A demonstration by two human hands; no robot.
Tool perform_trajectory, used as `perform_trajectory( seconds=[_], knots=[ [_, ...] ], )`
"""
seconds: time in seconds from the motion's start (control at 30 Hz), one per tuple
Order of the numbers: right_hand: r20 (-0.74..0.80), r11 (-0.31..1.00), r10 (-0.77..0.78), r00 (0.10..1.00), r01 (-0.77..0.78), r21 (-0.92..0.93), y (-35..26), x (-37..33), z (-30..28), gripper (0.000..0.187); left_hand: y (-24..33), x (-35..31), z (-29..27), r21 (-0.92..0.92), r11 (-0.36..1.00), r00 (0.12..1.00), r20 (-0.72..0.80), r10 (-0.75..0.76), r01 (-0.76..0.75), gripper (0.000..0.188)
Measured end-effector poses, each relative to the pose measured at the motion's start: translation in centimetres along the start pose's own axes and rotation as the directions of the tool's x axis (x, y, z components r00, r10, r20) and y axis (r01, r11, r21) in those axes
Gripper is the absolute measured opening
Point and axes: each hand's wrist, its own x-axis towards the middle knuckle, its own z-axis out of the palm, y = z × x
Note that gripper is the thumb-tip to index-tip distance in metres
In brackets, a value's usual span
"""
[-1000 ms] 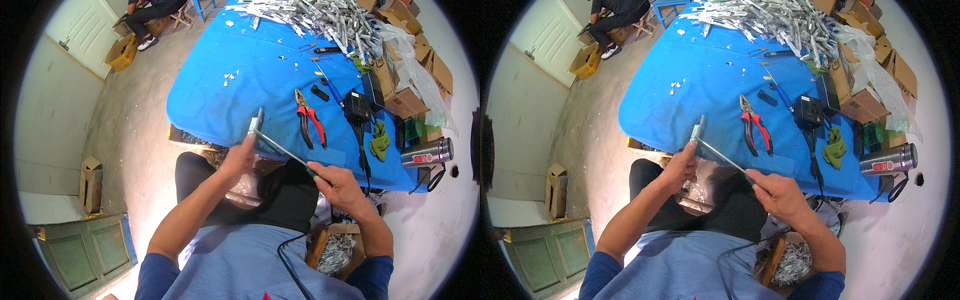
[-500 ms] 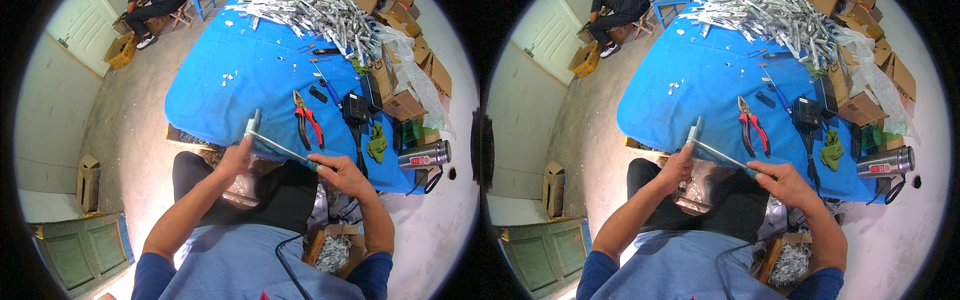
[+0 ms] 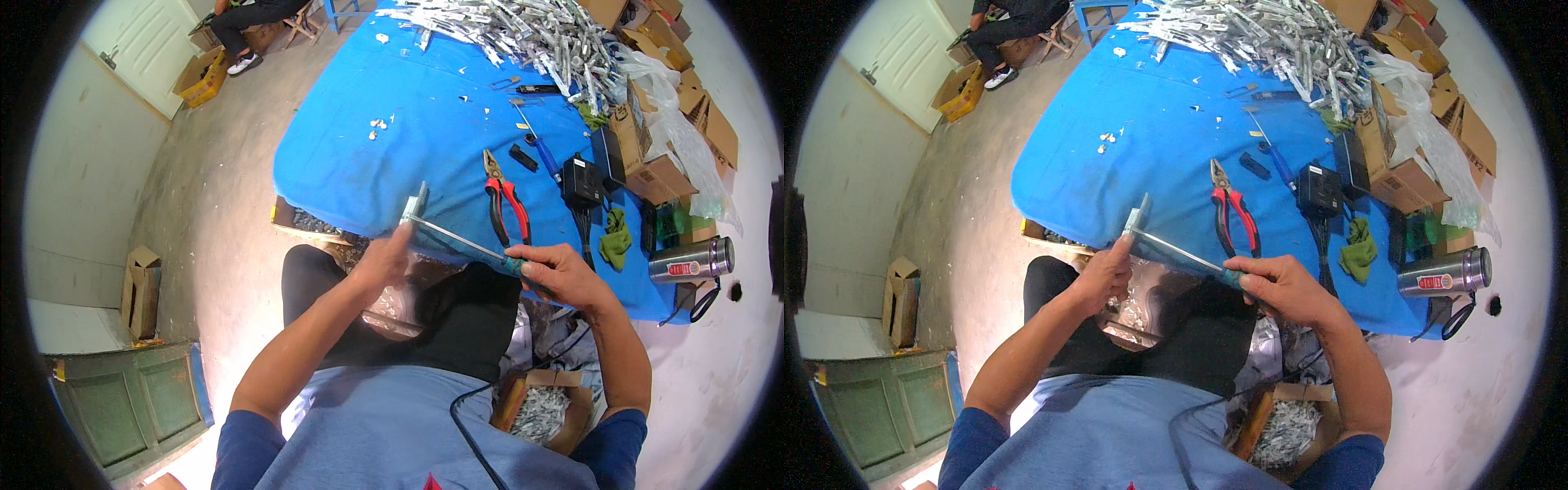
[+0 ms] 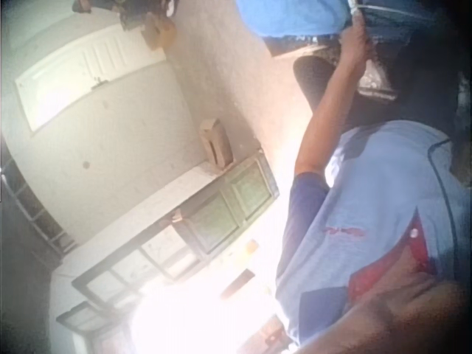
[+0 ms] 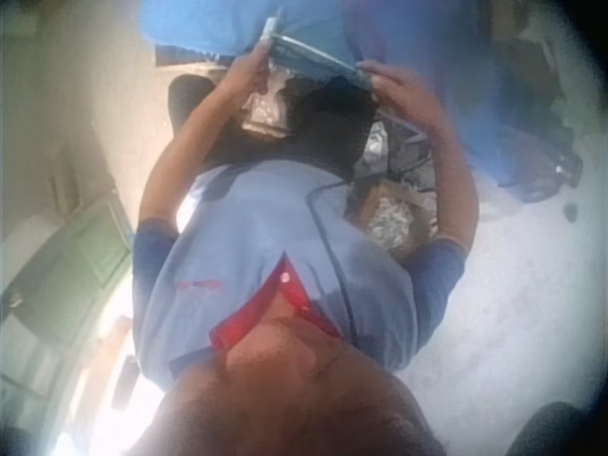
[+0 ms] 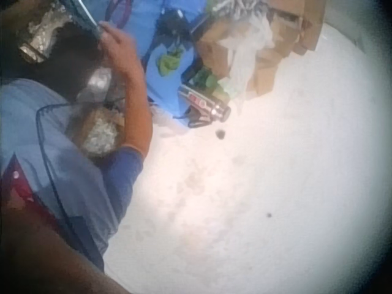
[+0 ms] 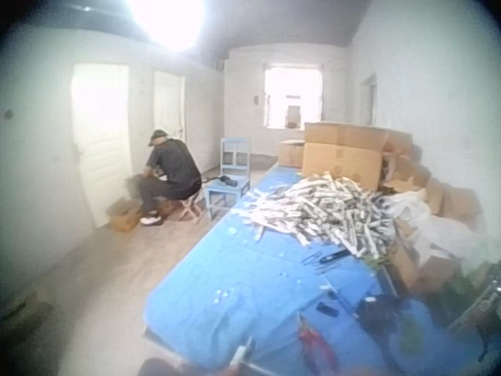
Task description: The person takes a small metal component from a box, inserts a thin metal rod through it, and uses a screwdriver to tighten a screw on the assembly.
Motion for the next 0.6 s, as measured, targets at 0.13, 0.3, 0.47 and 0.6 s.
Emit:
perform_trajectory(
  seconds=[0.13, 0.3, 0.47, 0.6],
  knots=[
    [0.013, 0.983, -0.065, 0.998, 0.066, -0.173, -0.8, 0.3, -0.1, 0.035, -0.5, 0.3, -0.6, -0.017, 1.000, 1.000, -0.006, -0.004, 0.004, 0.059],
    [0.046, 0.799, -0.308, 0.950, 0.285, -0.529, -1.9, 0.1, -0.2, 0.034, -0.3, 0.3, -0.2, 0.013, 1.000, 1.000, -0.020, -0.019, 0.019, 0.059],
    [0.106, 0.353, -0.540, 0.835, 0.339, -0.872, -1.3, -1.3, 2.8, 0.038, -0.7, 0.5, -0.6, 0.063, 0.998, 0.999, -0.047, 0.015, -0.012, 0.062],
    [0.089, 0.232, -0.598, 0.797, 0.278, -0.932, 0.6, -1.8, 4.2, 0.041, -0.4, 0.8, -0.6, 0.172, 0.984, 0.997, -0.051, 0.059, -0.050, 0.067]
  ],
)
